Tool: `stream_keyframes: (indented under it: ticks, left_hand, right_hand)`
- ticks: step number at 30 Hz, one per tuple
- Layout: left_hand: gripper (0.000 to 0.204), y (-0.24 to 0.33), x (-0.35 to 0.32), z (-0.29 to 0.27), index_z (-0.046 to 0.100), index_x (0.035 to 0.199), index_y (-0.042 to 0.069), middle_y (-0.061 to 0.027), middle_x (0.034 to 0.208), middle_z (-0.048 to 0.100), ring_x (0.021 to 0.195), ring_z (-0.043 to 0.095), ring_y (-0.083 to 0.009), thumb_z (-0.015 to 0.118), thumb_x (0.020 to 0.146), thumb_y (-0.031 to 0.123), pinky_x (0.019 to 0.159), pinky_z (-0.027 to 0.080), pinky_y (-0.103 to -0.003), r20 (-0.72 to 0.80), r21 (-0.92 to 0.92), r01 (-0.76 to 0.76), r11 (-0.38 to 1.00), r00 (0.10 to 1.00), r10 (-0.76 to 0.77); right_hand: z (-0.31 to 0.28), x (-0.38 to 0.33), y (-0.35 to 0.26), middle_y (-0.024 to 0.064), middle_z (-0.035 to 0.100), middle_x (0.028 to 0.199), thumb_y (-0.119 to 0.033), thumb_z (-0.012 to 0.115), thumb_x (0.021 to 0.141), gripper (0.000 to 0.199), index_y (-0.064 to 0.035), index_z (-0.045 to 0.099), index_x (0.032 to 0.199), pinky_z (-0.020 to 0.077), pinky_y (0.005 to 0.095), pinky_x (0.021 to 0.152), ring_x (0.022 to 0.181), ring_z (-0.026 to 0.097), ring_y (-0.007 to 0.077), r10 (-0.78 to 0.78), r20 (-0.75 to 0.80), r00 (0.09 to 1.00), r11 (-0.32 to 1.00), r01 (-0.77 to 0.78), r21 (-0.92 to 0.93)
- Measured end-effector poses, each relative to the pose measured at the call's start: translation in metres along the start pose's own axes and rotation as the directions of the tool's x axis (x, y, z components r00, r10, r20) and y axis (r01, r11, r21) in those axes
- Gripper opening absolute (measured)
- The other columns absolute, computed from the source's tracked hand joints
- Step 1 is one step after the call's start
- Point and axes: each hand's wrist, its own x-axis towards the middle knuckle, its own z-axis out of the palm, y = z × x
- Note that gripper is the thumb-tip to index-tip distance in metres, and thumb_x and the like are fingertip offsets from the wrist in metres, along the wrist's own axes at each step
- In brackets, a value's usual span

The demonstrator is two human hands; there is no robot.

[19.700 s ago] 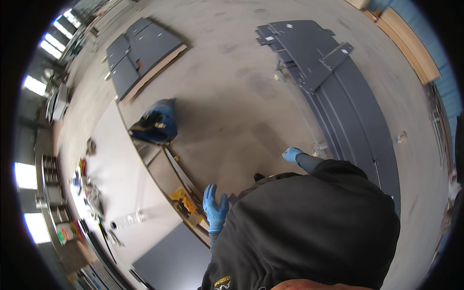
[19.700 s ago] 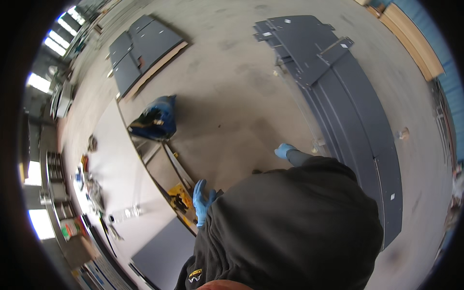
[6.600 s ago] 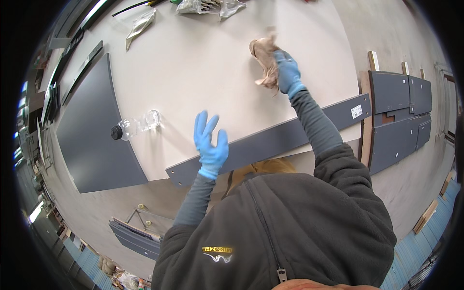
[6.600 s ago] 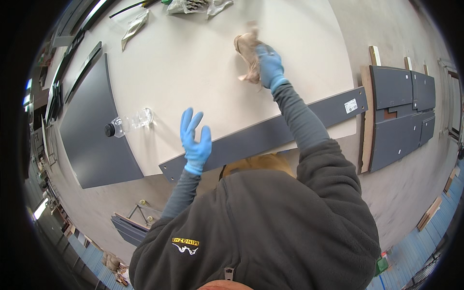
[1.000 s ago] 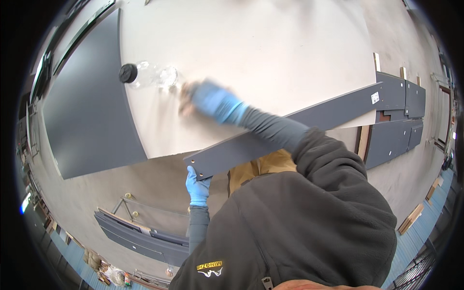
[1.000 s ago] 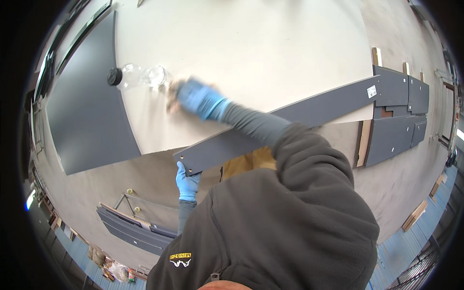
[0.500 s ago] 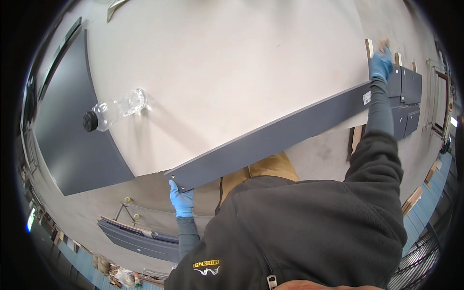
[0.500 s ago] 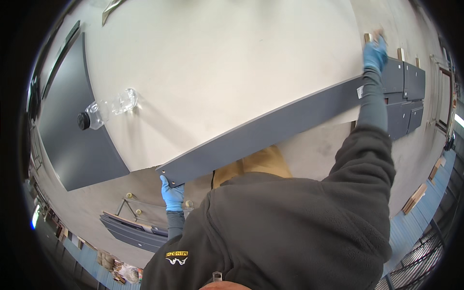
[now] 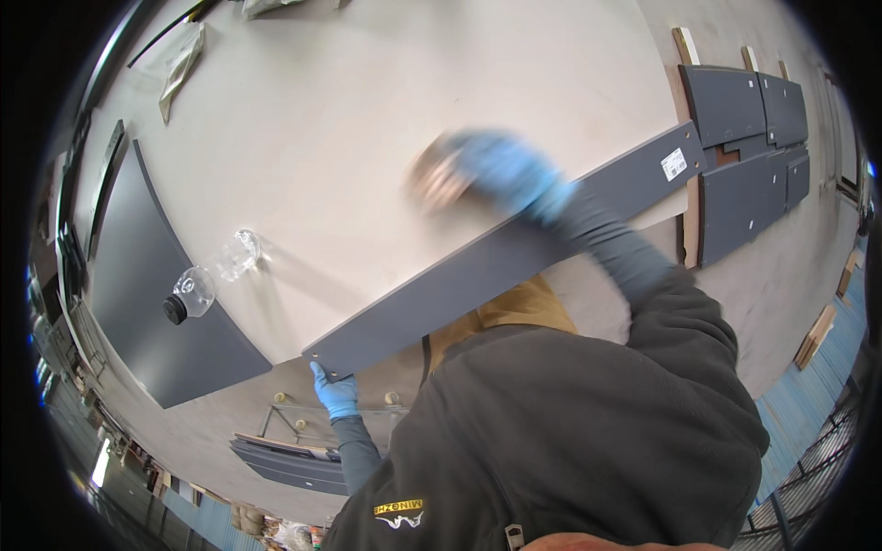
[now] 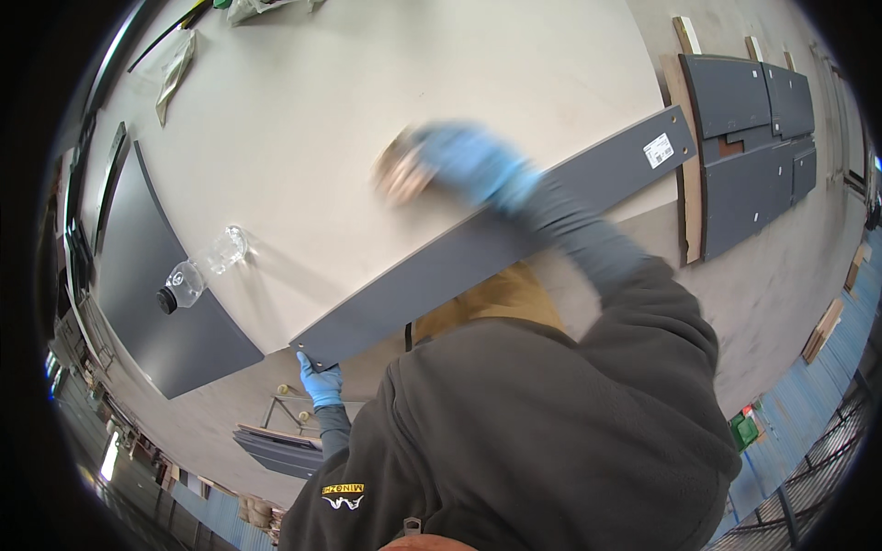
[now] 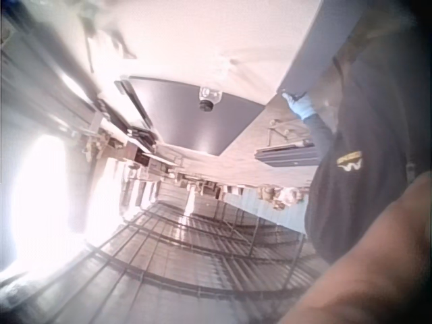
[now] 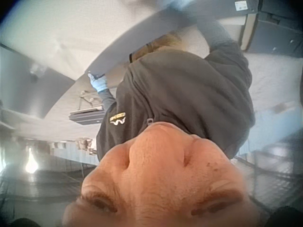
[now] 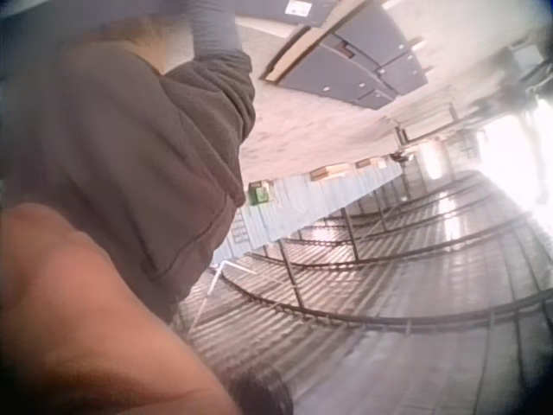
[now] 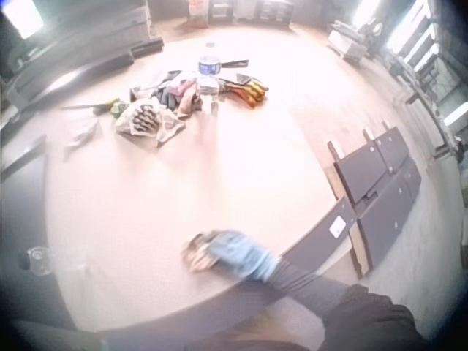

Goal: The person picks up a long gray metal panel, places it on a white table, and wipes it with a cloth. They pour water from a bottle onto the cloth and continue wiping the panel. The person then places the cleaned panel on a stack of similar panels on the floor and repeats the process with another panel.

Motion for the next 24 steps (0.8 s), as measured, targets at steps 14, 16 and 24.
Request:
stream_keyframes:
  ticks: [14, 16, 24]
  left_hand:
    - [0.051, 0.035, 0.025, 0.014, 0.068, 0.136, 0.010, -0.0054, 0.134, 0.070, 0.121, 0.065, -0.0265, 0.074, 0.099, 0.045, 0.107, 0.052, -0.048, -0.132, 0.037, -0.122, 0.992, 0.983, 0.126]
    - [0.052, 0.036, 0.026, 0.020, 0.067, 0.136, 0.008, -0.0075, 0.132, 0.071, 0.120, 0.066, -0.0266, 0.072, 0.101, 0.046, 0.104, 0.054, -0.046, -0.104, 0.068, -0.160, 0.985, 0.981, 0.166]
    - [0.048, 0.041, 0.020, 0.039, 0.069, 0.132, 0.005, -0.0077, 0.126, 0.073, 0.112, 0.069, -0.0243, 0.067, 0.105, 0.045, 0.097, 0.058, -0.041, -0.151, 0.200, -0.224, 0.954, 0.955, 0.256]
  right_hand:
    - [-0.087, -0.011, 0.087, 0.0150, 0.069, 0.113, -0.003, 0.057, 0.097, 0.032, -0.0041, 0.064, 0.128, 0.0584, 0.0413, 0.083, 0.103, 0.069, 0.0297, 0.304, -0.118, 0.945, 0.746, -0.313, -0.588]
    - [-0.024, 0.045, 0.029, 0.0116, 0.064, 0.141, -0.006, 0.064, 0.094, 0.038, -0.0100, 0.064, 0.132, 0.0538, 0.0383, 0.110, 0.131, 0.063, 0.0267, -0.116, -0.046, 0.992, 0.840, 0.073, -0.537]
    - [-0.144, 0.029, 0.193, 0.0091, 0.074, 0.100, -0.020, 0.061, 0.105, 0.018, -0.0083, 0.071, 0.114, 0.0581, 0.0405, 0.082, 0.089, 0.072, 0.0268, 0.376, -0.514, 0.771, 0.862, -0.495, -0.111]
